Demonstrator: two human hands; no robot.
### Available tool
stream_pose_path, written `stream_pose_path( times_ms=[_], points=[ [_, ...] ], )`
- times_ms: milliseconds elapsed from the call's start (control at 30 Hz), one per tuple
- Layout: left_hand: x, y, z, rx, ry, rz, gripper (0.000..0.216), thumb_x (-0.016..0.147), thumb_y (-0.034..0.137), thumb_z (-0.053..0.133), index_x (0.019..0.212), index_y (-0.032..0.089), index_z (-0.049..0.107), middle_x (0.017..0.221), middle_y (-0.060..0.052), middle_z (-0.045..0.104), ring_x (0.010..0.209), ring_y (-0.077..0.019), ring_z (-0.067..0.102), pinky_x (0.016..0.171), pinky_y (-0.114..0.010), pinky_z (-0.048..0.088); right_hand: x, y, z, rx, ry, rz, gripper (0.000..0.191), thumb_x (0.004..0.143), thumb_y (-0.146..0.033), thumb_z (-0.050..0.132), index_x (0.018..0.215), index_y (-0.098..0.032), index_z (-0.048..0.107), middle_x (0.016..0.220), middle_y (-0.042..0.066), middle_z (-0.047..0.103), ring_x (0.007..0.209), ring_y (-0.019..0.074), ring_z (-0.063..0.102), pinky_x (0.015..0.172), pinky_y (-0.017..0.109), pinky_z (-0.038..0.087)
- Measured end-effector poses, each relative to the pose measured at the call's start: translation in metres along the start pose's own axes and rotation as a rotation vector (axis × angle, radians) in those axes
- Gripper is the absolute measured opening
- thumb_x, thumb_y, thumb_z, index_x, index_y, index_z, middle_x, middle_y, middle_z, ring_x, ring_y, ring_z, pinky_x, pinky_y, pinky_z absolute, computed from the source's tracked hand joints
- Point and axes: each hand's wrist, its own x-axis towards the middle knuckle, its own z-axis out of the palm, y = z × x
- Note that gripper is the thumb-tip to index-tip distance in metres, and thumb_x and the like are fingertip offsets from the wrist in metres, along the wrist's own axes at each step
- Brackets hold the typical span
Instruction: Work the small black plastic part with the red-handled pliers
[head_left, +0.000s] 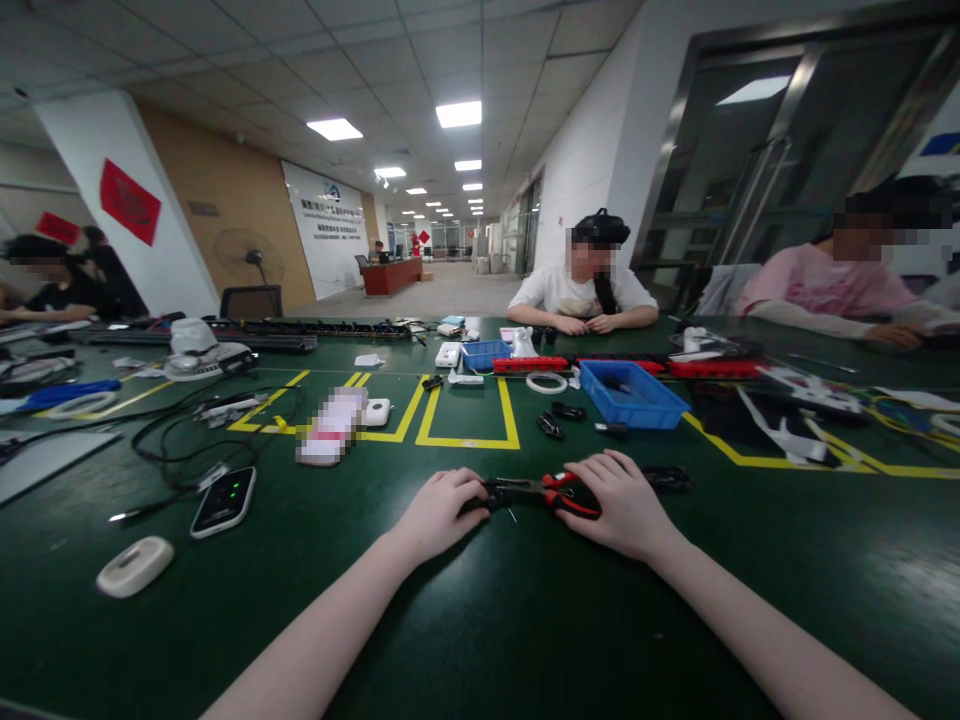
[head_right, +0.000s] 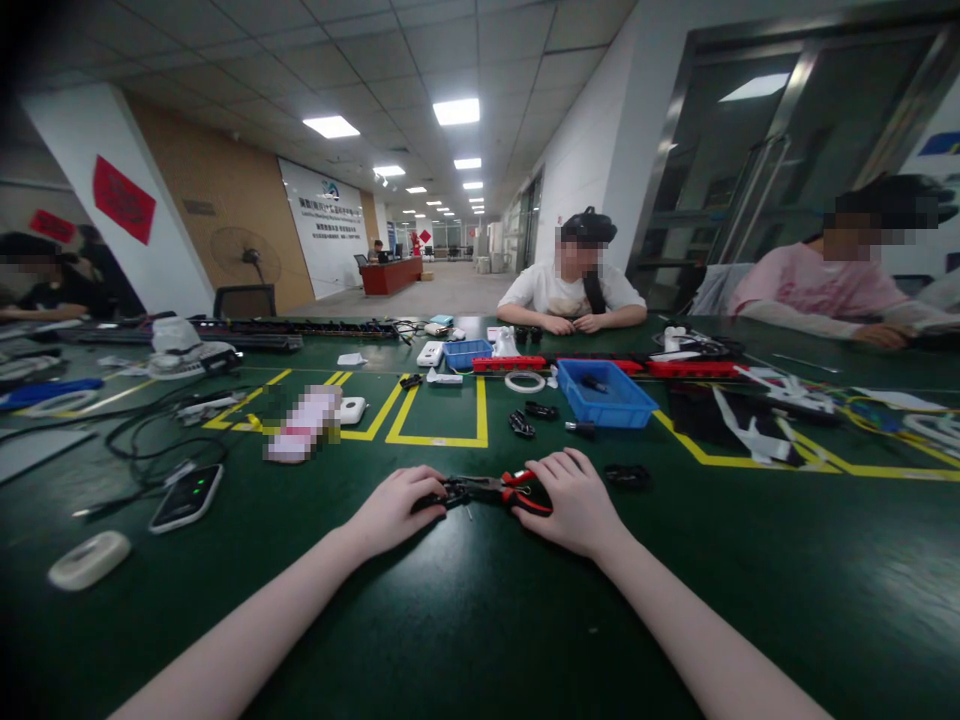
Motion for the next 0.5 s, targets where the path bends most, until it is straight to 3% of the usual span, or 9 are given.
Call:
stream_pose_path(
  times_ms=[300,367,500],
  points=[
    [0.0,0.001,-0.002,-0.009,-0.009,-0.005,0.013,0.092,0.03,0.063,0.102,0.022,0.065,0.116,-0.005,0.065,0.106,-0.023,0.062,0.096,-0.04,0.047,0.003,0.005,0.0,0.061,-0.065,0.015,0.052,0.08,-0.055,0.063,0.12,-0.022,0.066,0.118,0.011,0.069,0.113,0.031,0.06,0.109,0.057,0.033],
    [-0.001,0.001,-0.003,-0.015,-0.002,-0.001,0.013,0.092,0.03,0.062,0.102,0.022,0.065,0.115,-0.005,0.065,0.105,-0.0227,0.062,0.095,-0.039,0.048,0.005,0.005,-0.007,0.058,-0.011,-0.026,0.052,0.083,-0.054,0.06,0.123,-0.022,0.064,0.123,0.011,0.067,0.117,0.0307,0.059,0.111,0.057,0.032],
    [-0.001,0.0,-0.004,-0.021,0.021,0.003,0.013,0.091,0.029,0.062,0.101,0.022,0.065,0.113,-0.006,0.066,0.102,-0.0224,0.062,0.091,-0.036,0.05,-0.006,0.002,-0.031,0.089,0.26,-0.188,0.033,0.092,-0.037,0.055,0.123,-0.03,0.063,0.117,0.006,0.069,0.111,0.0259,0.062,0.108,0.053,0.038]
  ],
)
